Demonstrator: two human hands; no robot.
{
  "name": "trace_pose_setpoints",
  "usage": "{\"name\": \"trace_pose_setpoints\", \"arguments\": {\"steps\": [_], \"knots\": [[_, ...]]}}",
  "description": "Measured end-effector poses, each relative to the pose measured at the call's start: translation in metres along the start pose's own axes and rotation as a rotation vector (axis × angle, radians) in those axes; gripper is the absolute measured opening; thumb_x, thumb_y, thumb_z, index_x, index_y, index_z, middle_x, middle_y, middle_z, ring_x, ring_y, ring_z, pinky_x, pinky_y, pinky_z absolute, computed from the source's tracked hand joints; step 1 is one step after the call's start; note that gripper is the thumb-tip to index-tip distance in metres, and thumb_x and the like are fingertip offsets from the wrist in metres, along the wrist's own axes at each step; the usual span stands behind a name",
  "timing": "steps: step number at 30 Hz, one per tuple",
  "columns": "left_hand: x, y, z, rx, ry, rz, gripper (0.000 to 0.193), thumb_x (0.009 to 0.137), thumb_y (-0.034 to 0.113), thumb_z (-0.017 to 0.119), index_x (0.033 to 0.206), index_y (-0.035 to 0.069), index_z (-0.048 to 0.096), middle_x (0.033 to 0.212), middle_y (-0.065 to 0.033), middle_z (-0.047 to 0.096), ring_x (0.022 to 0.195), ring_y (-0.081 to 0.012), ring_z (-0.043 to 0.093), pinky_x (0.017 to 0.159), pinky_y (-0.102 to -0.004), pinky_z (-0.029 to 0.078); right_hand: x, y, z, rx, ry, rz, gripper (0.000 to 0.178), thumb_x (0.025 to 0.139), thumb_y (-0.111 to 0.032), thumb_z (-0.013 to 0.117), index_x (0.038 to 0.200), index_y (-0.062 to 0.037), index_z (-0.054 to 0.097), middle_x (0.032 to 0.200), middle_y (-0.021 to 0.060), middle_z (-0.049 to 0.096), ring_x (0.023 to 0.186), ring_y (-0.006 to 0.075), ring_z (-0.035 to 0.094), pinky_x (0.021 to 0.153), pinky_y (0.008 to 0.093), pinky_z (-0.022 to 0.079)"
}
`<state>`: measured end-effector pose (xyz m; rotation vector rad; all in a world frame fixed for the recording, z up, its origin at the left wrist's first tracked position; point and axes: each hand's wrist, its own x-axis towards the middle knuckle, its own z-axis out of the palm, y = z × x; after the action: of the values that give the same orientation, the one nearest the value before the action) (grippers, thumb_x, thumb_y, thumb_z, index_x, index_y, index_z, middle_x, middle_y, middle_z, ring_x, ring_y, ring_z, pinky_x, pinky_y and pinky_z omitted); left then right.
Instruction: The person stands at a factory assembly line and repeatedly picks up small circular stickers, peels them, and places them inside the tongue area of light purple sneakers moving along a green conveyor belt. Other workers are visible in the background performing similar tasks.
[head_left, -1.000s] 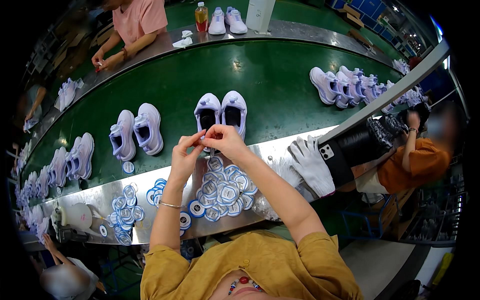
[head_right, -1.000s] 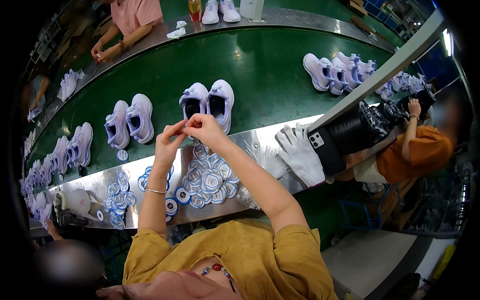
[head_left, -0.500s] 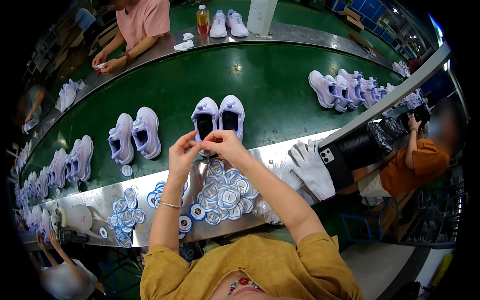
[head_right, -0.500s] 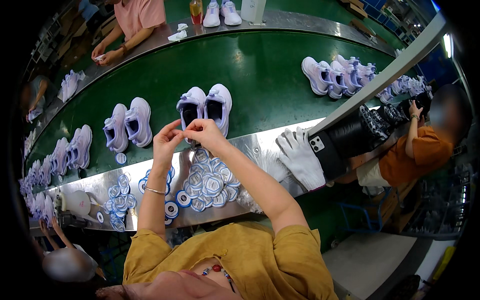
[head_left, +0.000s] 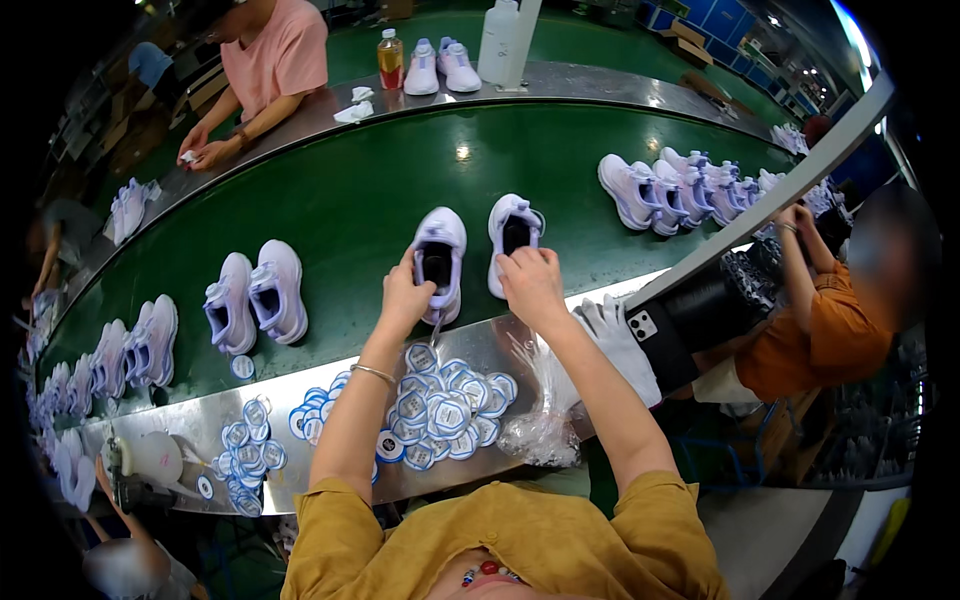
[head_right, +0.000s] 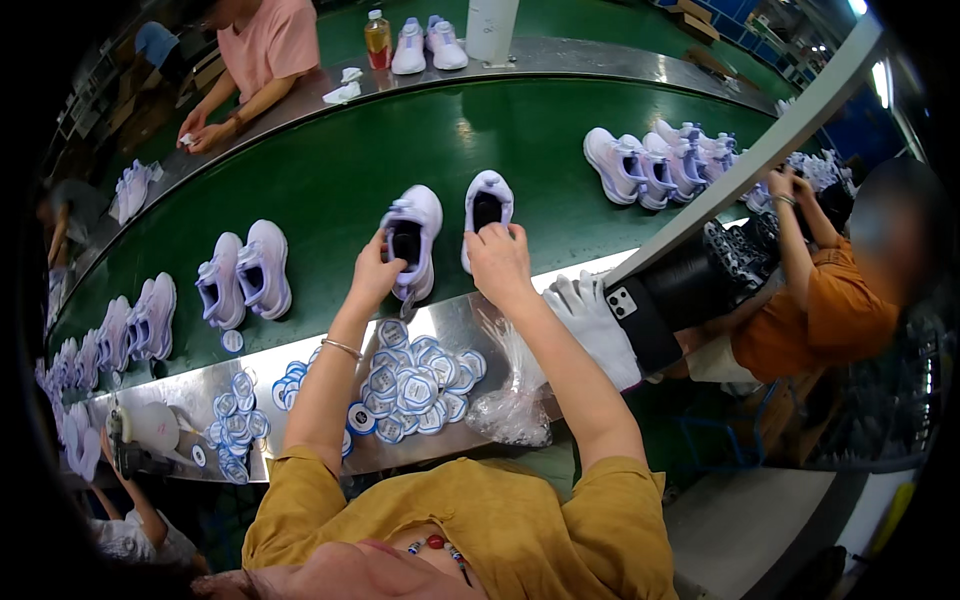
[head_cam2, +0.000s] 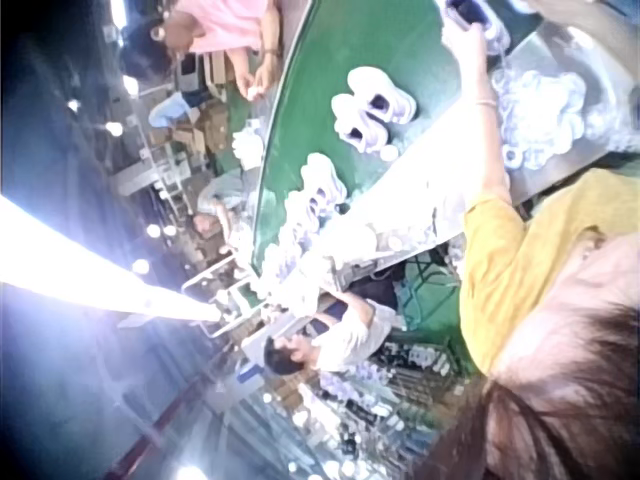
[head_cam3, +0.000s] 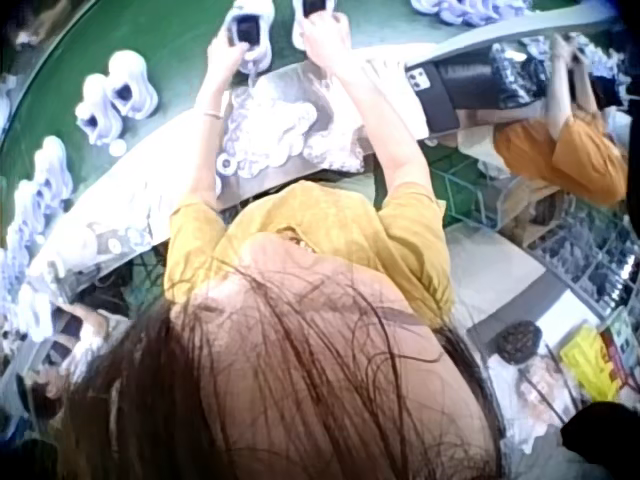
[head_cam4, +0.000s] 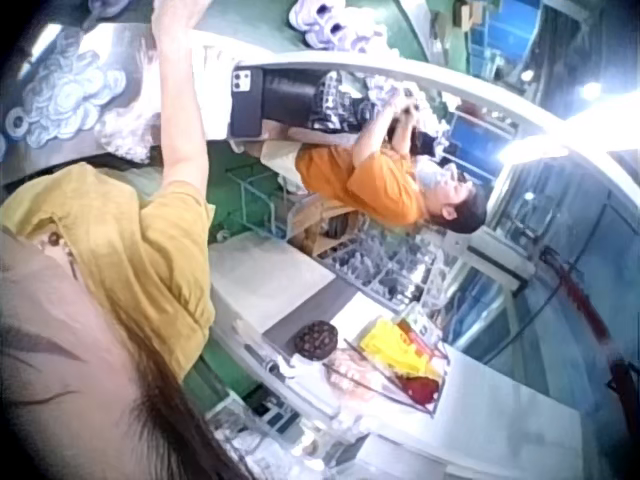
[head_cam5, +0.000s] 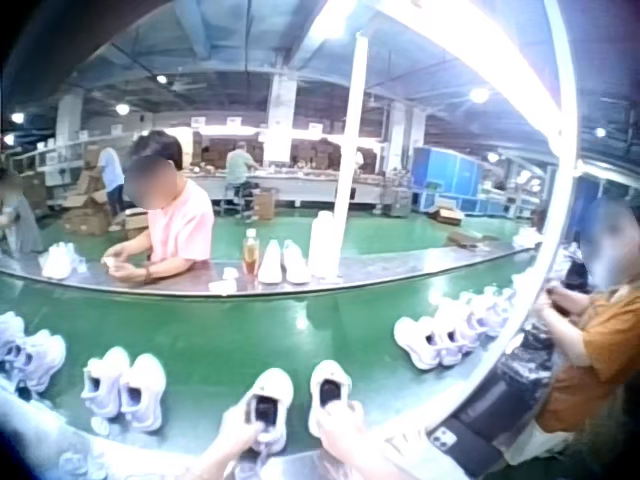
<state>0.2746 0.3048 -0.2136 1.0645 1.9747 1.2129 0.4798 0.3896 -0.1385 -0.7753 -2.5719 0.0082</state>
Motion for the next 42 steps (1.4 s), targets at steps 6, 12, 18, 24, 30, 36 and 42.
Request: {"name": "trace_pose_setpoints", "arguments": {"steps": [6, 12, 18, 24, 30, 36, 42], "knots": [[0.004, 0.021, 0.022, 0.047, -0.060, -0.009, 0.075, 0.068, 0.011, 0.072, 0.137, 0.005, 0.044, 0.103, -0.0135, 0.061, 0.080, -0.0178, 0.062, 0.066, -0.0299, 0.053, 0.024, -0.020, 0.019, 0.440, -0.055, 0.499, 0.046, 0.077, -0.012, 0.064, 0.118, 0.0023, 0.051, 0.105, 0.0194, 0.064, 0.087, 0.0343, 0.064, 0.077, 0.0430, 0.050], [-0.009, 0.036, -0.005, -0.480, -0.067, -0.167, 0.065, 0.071, -0.004, 0.063, 0.131, 0.012, 0.047, 0.119, -0.0157, 0.051, 0.084, -0.0215, 0.062, 0.057, -0.0299, 0.054, 0.023, -0.008, 0.041, 0.644, 0.054, 0.503, 0.039, 0.074, 0.001, 0.057, 0.112, -0.0055, 0.056, 0.095, 0.0163, 0.064, 0.084, 0.0293, 0.064, 0.071, 0.0356, 0.050], [-0.008, 0.026, 0.006, -0.300, 0.033, 0.090, 0.043, 0.070, -0.007, 0.054, 0.111, 0.007, 0.056, 0.109, -0.0108, 0.052, 0.086, -0.0224, 0.060, 0.069, -0.0311, 0.053, 0.020, -0.011, 0.052, 0.561, 0.105, 0.425, 0.024, 0.074, 0.005, 0.055, 0.094, -0.0044, 0.064, 0.088, 0.0130, 0.060, 0.069, 0.0272, 0.059, 0.062, 0.0340, 0.046], [-0.013, 0.029, 0.002, 0.052, 0.121, 0.330, 0.034, 0.071, -0.005, 0.056, 0.103, 0.004, 0.060, 0.108, -0.0135, 0.056, 0.093, -0.0277, 0.059, 0.082, -0.0327, 0.049, 0.016, -0.015, 0.053, 0.635, 0.186, 0.383, 0.020, 0.076, 0.005, 0.054, 0.092, -0.0023, 0.064, 0.090, 0.0145, 0.060, 0.073, 0.0309, 0.059, 0.065, 0.0368, 0.047], [-0.009, 0.066, -0.002, -0.018, 0.054, 0.504, 0.038, 0.066, -0.005, 0.070, 0.101, 0.003, 0.059, 0.101, -0.0123, 0.058, 0.099, -0.0295, 0.056, 0.082, -0.0365, 0.047, 0.016, -0.017, 0.046, 0.595, 0.158, 0.378, 0.021, 0.079, 0.002, 0.055, 0.097, -0.0035, 0.063, 0.094, 0.0173, 0.058, 0.088, 0.0375, 0.058, 0.075, 0.0435, 0.048], [-0.009, 0.044, 0.000, 0.084, 0.185, 0.536, 0.030, 0.067, -0.005, 0.068, 0.094, 0.003, 0.059, 0.096, -0.0111, 0.058, 0.092, -0.0305, 0.056, 0.078, -0.0379, 0.047, 0.017, -0.054, 0.011, 0.227, 0.301, 0.173, 0.031, 0.078, -0.002, 0.060, 0.109, -0.0020, 0.061, 0.096, 0.0157, 0.055, 0.085, 0.0308, 0.058, 0.072, 0.0411, 0.048], [-0.011, 0.047, -0.005, 0.016, 0.155, 0.552, 0.022, 0.072, -0.005, 0.062, 0.092, 0.002, 0.063, 0.095, -0.0108, 0.062, 0.094, -0.0282, 0.058, 0.079, -0.0352, 0.048, 0.028, -0.074, 0.040, 0.192, 0.173, 0.212, 0.012, 0.076, -0.006, 0.059, 0.087, -0.0045, 0.055, 0.082, 0.0124, 0.054, 0.077, 0.0282, 0.060, 0.062, 0.0366, 0.052]]}}
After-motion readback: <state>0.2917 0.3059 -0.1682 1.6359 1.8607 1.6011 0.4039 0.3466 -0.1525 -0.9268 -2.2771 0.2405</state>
